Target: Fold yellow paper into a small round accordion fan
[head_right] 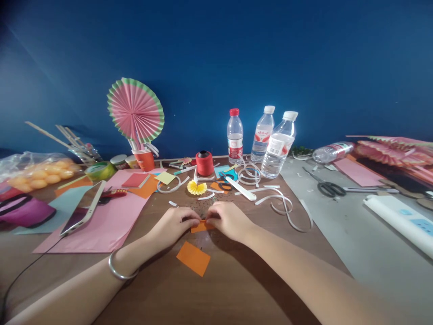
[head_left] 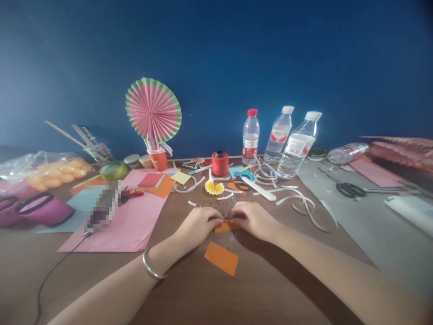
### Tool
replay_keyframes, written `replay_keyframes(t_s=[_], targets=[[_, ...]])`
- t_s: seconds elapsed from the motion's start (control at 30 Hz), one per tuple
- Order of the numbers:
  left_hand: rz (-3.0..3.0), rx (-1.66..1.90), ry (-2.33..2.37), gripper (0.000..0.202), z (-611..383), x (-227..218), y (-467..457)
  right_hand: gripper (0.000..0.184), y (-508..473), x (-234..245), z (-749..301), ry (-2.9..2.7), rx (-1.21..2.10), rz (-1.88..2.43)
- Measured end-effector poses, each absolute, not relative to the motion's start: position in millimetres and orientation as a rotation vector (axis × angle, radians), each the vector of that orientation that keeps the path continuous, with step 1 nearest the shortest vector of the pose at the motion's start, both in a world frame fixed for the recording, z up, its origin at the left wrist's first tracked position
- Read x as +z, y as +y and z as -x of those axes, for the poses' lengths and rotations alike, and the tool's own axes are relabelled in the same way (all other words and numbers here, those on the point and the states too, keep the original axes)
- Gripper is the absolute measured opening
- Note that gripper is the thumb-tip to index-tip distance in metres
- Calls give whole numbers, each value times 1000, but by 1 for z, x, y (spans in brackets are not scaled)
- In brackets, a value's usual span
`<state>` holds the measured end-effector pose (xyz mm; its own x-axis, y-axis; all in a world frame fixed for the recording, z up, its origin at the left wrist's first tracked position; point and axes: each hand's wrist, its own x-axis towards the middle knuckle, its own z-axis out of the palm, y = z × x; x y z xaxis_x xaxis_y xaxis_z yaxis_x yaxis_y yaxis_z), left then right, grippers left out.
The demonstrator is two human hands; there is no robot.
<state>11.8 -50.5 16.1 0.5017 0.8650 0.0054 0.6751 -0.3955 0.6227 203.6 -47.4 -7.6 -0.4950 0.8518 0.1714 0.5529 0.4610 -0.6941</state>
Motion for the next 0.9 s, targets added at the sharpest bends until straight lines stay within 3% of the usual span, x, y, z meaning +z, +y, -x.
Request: replay_keyframes(t_s=[0.9], targets=[[-2439, 388, 1248, 16, -8, 8, -48, 17, -45, -12, -207, -2293, 652, 1166]])
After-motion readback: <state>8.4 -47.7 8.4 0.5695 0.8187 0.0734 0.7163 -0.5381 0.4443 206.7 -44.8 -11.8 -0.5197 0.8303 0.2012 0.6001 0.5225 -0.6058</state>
